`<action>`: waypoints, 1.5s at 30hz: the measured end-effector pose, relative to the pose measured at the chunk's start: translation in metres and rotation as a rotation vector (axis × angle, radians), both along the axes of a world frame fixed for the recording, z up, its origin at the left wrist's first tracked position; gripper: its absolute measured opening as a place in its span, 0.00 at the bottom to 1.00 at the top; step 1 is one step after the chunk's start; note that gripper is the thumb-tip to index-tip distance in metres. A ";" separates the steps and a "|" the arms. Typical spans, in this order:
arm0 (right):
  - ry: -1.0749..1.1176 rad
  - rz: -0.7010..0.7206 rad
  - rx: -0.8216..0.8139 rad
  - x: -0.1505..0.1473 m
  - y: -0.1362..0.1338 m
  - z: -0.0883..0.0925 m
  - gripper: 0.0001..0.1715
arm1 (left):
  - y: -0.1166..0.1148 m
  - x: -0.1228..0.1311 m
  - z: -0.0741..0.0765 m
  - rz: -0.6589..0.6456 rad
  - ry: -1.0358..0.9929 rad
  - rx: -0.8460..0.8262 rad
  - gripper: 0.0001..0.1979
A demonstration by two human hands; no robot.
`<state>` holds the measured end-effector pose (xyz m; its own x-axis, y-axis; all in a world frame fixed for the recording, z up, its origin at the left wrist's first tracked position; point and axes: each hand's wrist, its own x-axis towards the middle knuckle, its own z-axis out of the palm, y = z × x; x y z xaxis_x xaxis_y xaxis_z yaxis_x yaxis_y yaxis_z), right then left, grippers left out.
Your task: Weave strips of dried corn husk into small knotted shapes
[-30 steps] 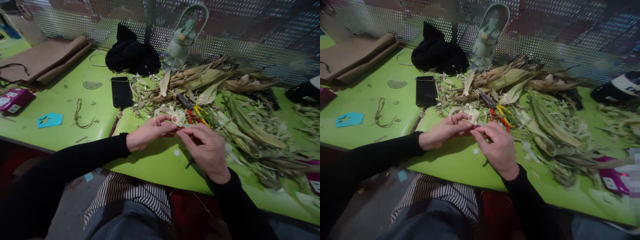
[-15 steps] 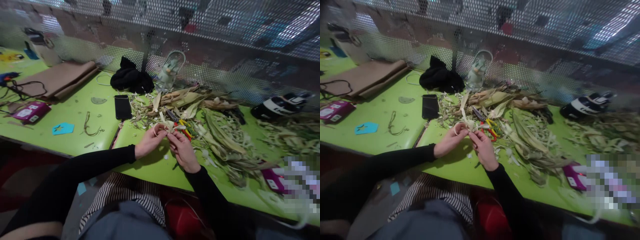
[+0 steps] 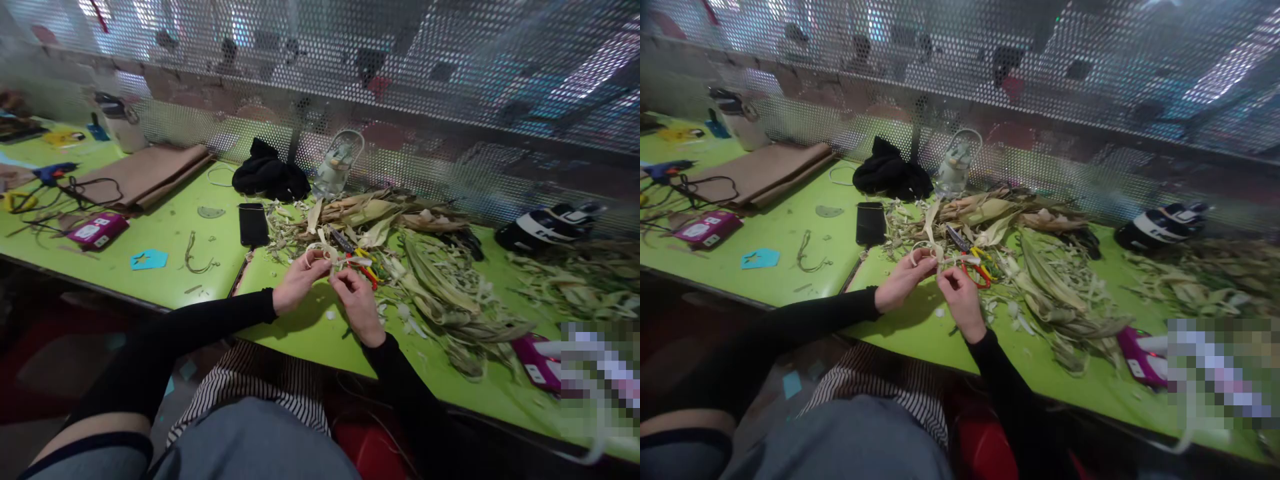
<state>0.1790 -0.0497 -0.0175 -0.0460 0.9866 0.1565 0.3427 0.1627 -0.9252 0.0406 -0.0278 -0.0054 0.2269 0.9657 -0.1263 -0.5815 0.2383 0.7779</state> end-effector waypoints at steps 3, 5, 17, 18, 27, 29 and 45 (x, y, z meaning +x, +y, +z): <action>-0.101 0.096 0.020 -0.001 -0.001 0.003 0.09 | 0.004 -0.004 0.002 -0.005 0.014 0.005 0.05; -0.161 0.160 0.028 -0.002 -0.002 0.002 0.08 | 0.007 -0.007 0.001 -0.018 0.034 0.016 0.05; -0.231 -0.070 0.338 0.004 -0.005 -0.001 0.14 | 0.020 -0.014 -0.003 -0.205 0.092 -0.108 0.04; -0.219 -0.167 0.387 0.007 -0.005 -0.001 0.13 | 0.021 -0.014 -0.003 -0.214 0.098 -0.113 0.04; -0.204 -0.192 0.256 0.020 0.007 0.003 0.24 | 0.019 -0.011 -0.009 -0.317 0.218 0.071 0.11; -0.146 -0.089 0.071 0.020 0.010 0.006 0.23 | 0.020 -0.011 -0.012 -0.349 0.243 0.116 0.09; 0.173 -0.131 -0.253 0.008 0.018 -0.010 0.33 | 0.019 -0.015 -0.027 -0.350 0.380 0.312 0.03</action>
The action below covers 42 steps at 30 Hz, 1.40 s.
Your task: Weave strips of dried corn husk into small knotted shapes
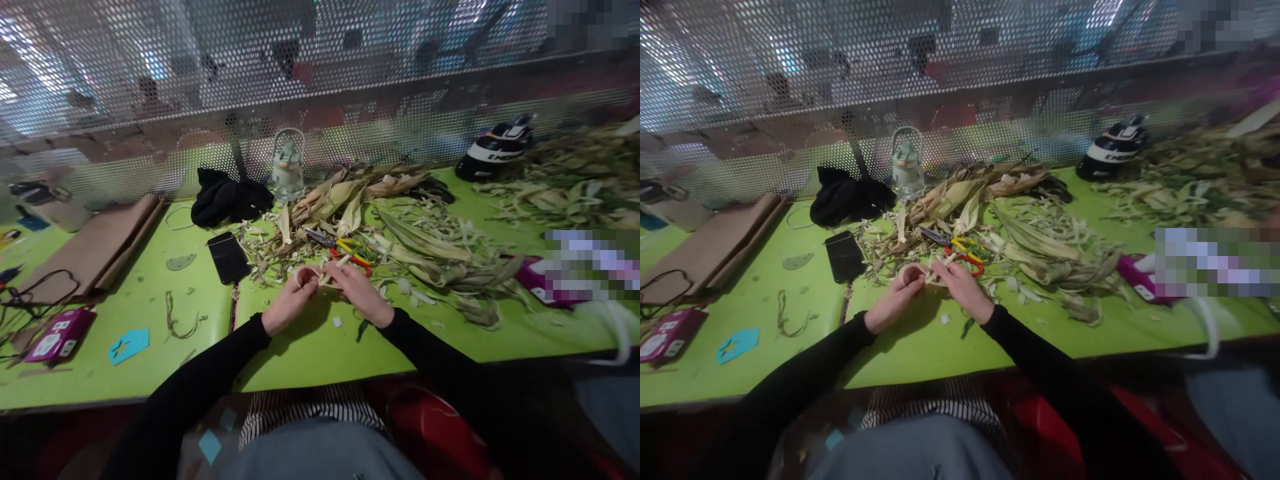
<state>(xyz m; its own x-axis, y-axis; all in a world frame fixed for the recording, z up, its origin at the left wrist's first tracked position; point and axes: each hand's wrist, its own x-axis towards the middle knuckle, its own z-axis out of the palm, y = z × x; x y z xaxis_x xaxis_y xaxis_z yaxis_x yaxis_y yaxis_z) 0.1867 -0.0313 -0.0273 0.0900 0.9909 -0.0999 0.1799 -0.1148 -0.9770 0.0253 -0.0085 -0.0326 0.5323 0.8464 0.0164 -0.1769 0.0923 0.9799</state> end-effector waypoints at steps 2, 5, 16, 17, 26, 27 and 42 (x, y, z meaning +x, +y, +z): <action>-0.024 -0.051 0.063 0.000 -0.002 0.001 0.33 | -0.003 -0.001 0.000 0.033 0.085 0.006 0.05; -0.086 -0.069 0.133 0.002 -0.006 0.004 0.32 | -0.004 -0.003 0.003 0.061 0.201 0.038 0.06; -0.126 0.030 0.138 0.003 -0.012 0.003 0.32 | 0.002 -0.002 0.007 0.133 0.124 0.101 0.05; -0.111 0.032 0.132 0.002 -0.013 0.003 0.31 | 0.002 -0.001 0.007 0.142 0.115 0.075 0.05; -0.272 0.079 0.221 0.004 -0.013 0.008 0.33 | -0.001 -0.005 0.004 0.017 0.169 0.053 0.11; -0.313 0.080 0.234 0.004 -0.012 0.008 0.33 | -0.001 -0.006 0.004 -0.012 0.167 0.018 0.12; -0.239 -0.056 0.278 0.010 -0.010 0.009 0.31 | -0.004 -0.007 0.011 -0.116 0.228 0.105 0.09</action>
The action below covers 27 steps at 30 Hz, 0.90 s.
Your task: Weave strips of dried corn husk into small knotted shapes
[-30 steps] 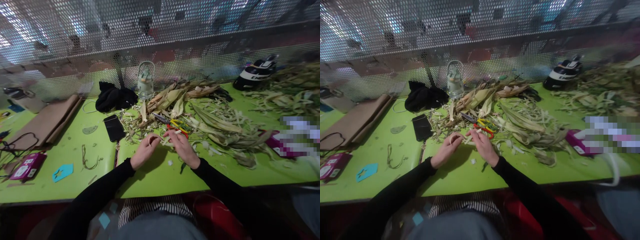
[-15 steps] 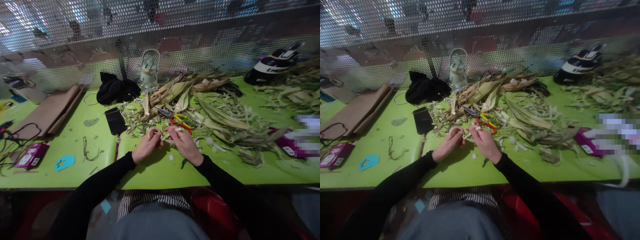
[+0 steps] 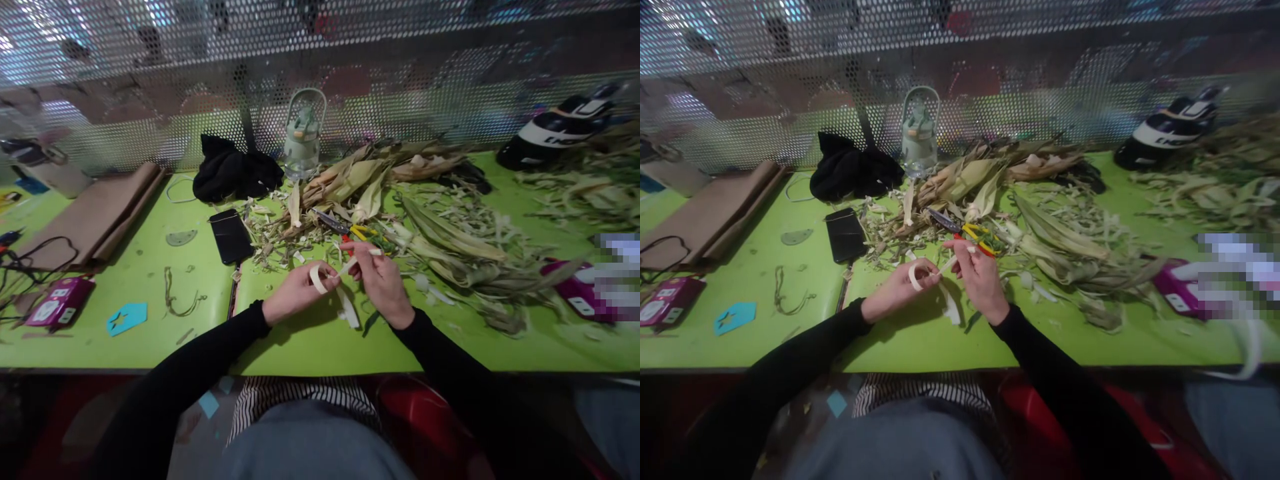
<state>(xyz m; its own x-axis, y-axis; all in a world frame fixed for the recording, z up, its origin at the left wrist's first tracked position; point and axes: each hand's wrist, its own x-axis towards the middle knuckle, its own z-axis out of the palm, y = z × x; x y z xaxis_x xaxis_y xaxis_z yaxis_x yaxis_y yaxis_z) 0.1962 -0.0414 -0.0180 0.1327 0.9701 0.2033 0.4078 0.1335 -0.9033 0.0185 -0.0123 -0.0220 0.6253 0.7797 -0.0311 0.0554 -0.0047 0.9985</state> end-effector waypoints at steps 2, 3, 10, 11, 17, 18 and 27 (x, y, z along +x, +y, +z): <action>0.048 0.048 -0.045 0.001 0.001 0.000 0.32 | -0.001 0.001 0.001 0.036 -0.021 -0.019 0.07; 0.062 0.091 -0.079 0.001 0.001 0.000 0.32 | -0.001 0.002 0.001 0.056 -0.035 -0.040 0.07; 0.164 0.229 -0.212 -0.003 -0.001 -0.007 0.29 | 0.007 0.002 -0.004 0.148 -0.205 -0.243 0.09; 0.156 0.221 -0.198 -0.002 -0.001 -0.007 0.28 | 0.007 0.002 -0.005 0.134 -0.234 -0.264 0.11; 0.021 0.148 -0.228 0.004 0.000 -0.009 0.26 | 0.006 0.003 -0.009 0.070 -0.258 -0.312 0.19; -0.018 0.148 -0.220 0.004 -0.001 -0.008 0.25 | 0.006 0.003 -0.009 0.062 -0.247 -0.306 0.20; 0.028 0.155 -0.152 -0.009 -0.006 -0.003 0.21 | 0.001 0.002 -0.005 0.086 -0.145 -0.213 0.21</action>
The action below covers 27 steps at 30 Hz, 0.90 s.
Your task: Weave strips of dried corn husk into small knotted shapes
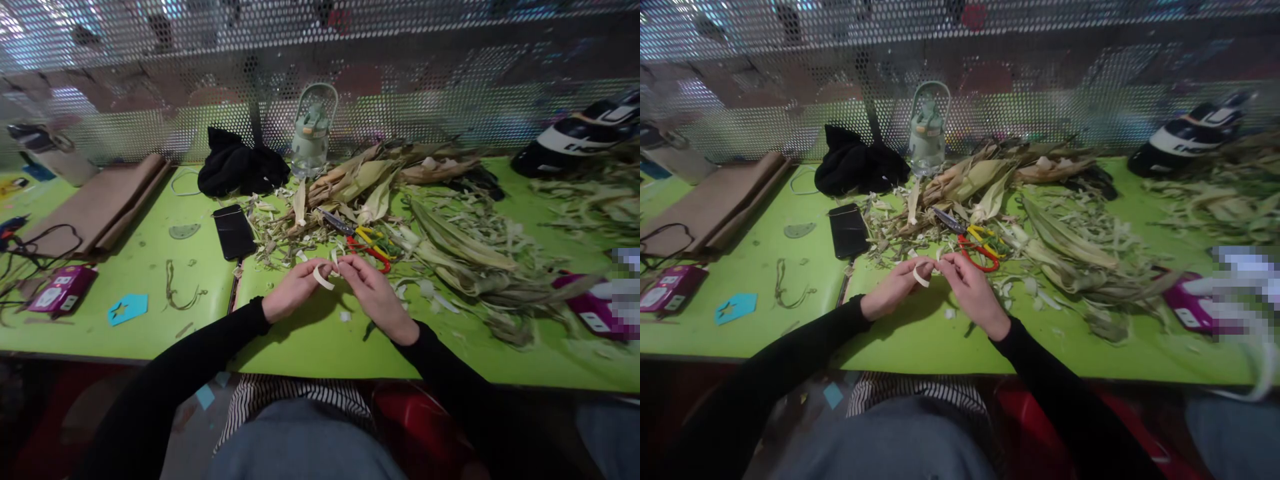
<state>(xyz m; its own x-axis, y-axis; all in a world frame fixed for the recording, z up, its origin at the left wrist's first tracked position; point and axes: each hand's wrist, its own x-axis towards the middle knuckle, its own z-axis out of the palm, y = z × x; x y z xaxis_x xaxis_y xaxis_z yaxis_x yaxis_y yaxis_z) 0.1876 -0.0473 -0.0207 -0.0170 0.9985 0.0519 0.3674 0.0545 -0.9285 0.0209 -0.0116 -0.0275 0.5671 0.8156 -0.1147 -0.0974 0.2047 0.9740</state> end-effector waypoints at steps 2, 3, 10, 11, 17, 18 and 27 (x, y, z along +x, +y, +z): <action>0.049 0.003 -0.002 -0.001 -0.001 0.002 0.22 | -0.002 0.000 0.003 -0.007 -0.005 -0.001 0.21; 0.072 0.001 -0.001 -0.001 -0.002 0.003 0.22 | -0.002 0.000 0.004 -0.014 -0.010 -0.004 0.21; 0.113 -0.020 0.024 -0.004 -0.007 0.008 0.23 | -0.003 -0.001 0.007 -0.005 -0.008 -0.001 0.22; 0.124 -0.012 0.017 -0.004 -0.007 0.008 0.23 | -0.002 -0.002 0.007 -0.010 -0.001 0.003 0.21; 0.178 0.062 -0.056 0.000 -0.003 0.006 0.19 | 0.006 -0.008 0.010 -0.149 0.091 -0.083 0.15; 0.158 0.056 -0.046 0.001 -0.002 0.005 0.18 | 0.006 -0.009 0.011 -0.164 0.107 -0.073 0.14; 0.210 -0.031 0.008 0.003 0.001 -0.007 0.13 | 0.000 -0.007 0.015 -0.189 0.151 0.066 0.07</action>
